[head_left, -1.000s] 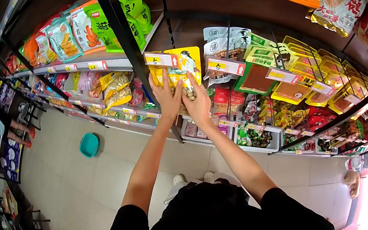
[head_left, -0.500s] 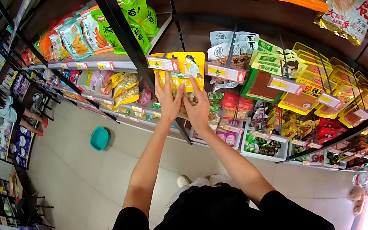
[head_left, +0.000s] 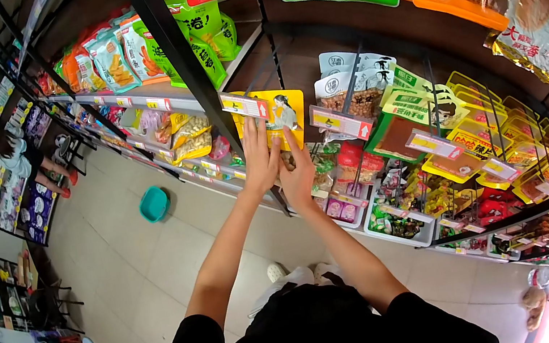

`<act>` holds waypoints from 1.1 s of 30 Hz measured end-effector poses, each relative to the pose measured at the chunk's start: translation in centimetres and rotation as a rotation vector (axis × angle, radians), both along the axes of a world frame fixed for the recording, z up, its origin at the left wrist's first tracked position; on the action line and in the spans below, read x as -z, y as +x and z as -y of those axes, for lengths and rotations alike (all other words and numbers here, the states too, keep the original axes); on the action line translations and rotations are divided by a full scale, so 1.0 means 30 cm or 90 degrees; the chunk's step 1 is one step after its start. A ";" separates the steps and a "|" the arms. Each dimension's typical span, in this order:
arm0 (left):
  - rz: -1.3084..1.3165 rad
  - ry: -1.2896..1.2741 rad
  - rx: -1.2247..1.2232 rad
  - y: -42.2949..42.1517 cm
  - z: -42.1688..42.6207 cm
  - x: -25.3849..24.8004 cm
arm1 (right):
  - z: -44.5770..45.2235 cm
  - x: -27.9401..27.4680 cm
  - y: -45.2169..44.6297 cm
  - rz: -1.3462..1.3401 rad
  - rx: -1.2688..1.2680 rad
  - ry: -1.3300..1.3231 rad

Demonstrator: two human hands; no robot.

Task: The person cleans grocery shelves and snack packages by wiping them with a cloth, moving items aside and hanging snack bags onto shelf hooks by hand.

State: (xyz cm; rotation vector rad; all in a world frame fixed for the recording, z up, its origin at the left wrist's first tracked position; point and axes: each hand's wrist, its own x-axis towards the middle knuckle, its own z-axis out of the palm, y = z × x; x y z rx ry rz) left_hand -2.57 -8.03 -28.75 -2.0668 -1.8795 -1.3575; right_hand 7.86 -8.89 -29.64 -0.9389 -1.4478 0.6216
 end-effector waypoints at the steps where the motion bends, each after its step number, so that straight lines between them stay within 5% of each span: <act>1: -0.013 -0.008 0.009 0.001 -0.004 0.001 | -0.001 0.001 0.001 -0.008 -0.001 -0.003; 29: -0.005 0.007 0.044 0.018 -0.132 -0.008 | -0.136 0.019 0.002 0.039 0.015 -0.023; 33: -0.056 0.041 0.047 0.013 -0.288 -0.015 | -0.222 -0.029 0.022 0.118 -0.041 -0.186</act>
